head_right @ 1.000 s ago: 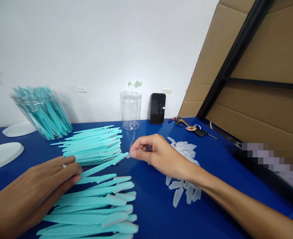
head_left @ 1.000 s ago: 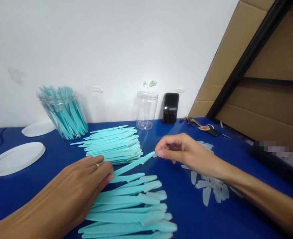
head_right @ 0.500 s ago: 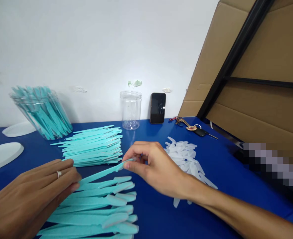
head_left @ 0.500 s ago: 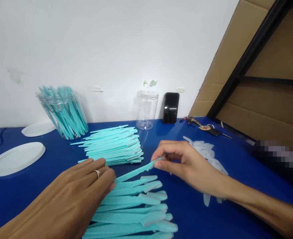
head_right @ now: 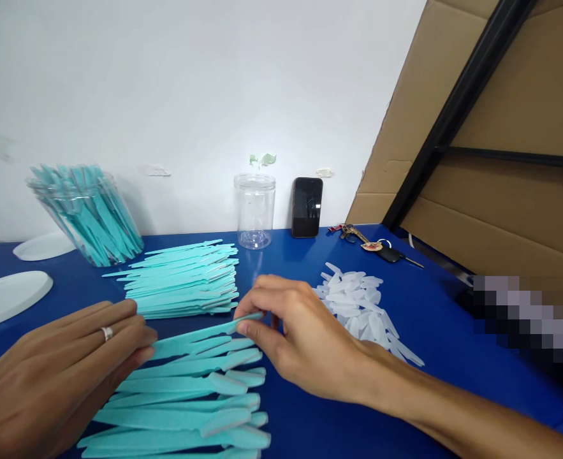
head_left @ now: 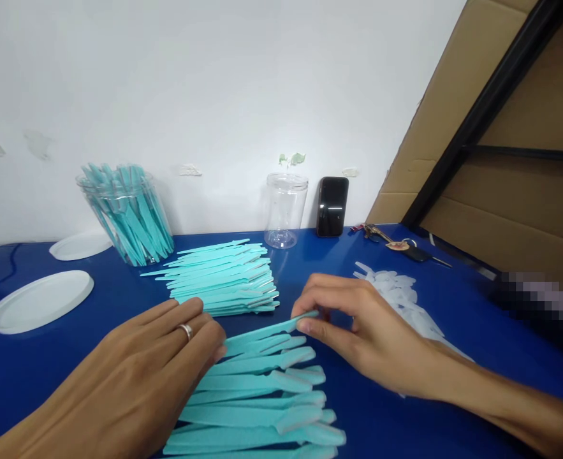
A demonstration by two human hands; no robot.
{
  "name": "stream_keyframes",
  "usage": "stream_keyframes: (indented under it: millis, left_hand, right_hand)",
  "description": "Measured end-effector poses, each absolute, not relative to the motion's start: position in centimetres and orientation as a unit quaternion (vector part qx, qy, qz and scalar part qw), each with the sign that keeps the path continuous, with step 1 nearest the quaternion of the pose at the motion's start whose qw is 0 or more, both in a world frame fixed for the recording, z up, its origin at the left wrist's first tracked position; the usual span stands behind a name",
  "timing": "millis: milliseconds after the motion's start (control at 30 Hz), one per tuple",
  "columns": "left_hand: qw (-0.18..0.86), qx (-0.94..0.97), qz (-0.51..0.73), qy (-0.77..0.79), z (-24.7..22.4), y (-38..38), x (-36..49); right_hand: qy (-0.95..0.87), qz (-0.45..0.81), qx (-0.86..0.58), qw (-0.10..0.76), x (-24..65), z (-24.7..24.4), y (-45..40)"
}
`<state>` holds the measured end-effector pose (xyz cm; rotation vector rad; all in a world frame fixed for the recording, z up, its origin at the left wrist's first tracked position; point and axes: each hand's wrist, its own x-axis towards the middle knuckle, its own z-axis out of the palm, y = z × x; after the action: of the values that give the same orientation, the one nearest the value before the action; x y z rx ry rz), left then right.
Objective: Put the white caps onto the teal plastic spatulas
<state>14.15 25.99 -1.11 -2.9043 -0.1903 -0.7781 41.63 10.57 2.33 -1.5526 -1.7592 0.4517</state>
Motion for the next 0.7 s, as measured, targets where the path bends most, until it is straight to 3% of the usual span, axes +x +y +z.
stream_keyframes:
  millis: [200,367,500,700]
  left_hand:
    - [0.13,-0.953,-0.273,-0.03,-0.1,27.8,15.1]
    - [0.134,-0.938,-0.271,-0.171,1.6,31.6,13.8]
    - [0.127,-0.914,-0.282,-0.263,2.0,32.4,13.4]
    - [0.096,-0.921,-0.282,-0.252,0.8,31.8,14.0]
  right_hand:
    - [-0.719,0.012,-0.606,0.34,43.4,3.3,10.8]
    - [-0.667,-0.044,-0.634,0.389,45.3,4.6,11.0]
    - [-0.668,0.038,-0.625,0.402,44.1,4.7,10.6]
    - [-0.681,0.186,-0.62,0.343,40.0,2.9,9.5]
